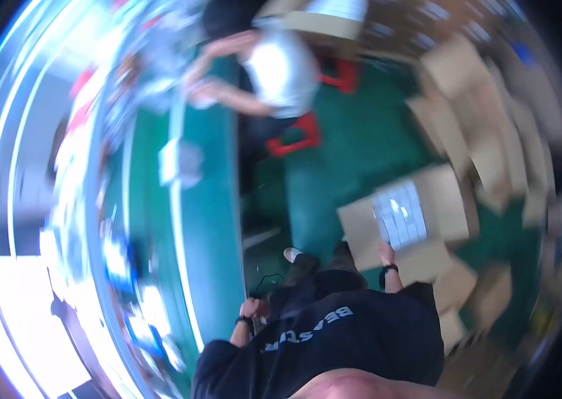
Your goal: Packing small white product boxes from a production line into a larger cardboard shipping container.
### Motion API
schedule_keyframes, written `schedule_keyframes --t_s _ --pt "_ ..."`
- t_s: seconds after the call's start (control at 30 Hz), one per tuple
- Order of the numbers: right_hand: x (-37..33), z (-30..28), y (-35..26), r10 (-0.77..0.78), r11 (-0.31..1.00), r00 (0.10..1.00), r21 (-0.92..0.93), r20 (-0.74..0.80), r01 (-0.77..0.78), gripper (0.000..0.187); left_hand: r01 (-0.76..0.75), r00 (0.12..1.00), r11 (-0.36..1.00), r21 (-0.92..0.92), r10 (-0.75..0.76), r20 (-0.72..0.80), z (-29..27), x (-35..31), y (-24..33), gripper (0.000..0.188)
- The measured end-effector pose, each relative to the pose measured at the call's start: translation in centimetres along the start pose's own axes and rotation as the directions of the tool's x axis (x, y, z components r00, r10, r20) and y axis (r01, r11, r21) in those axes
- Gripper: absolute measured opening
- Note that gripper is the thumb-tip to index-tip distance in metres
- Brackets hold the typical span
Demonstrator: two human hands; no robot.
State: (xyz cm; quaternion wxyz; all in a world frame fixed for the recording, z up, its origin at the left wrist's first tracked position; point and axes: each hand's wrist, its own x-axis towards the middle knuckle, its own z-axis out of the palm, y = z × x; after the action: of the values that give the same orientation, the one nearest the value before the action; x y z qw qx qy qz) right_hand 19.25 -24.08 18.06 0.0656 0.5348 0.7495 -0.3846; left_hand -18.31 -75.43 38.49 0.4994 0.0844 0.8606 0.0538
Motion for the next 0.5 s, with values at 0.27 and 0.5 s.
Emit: schedule_keyframes --t_s 0.27,0.5 --pt "1.7 9.1 -41.5 -0.515 0.857 0.680 0.327 0.522 0.399 0.028 0.061 0.866 0.784 -0.618 -0.349 -0.358 9.5 -7.5 -5.4 0.043" --pt "-5.1 17.7 -62.3 -0.586 0.370 0.139 0.111 0.798 0.922 0.034 -0.142 0.350 0.433 -0.890 -0.819 -0.454 9.9 -12.1 -5.7 0.020"
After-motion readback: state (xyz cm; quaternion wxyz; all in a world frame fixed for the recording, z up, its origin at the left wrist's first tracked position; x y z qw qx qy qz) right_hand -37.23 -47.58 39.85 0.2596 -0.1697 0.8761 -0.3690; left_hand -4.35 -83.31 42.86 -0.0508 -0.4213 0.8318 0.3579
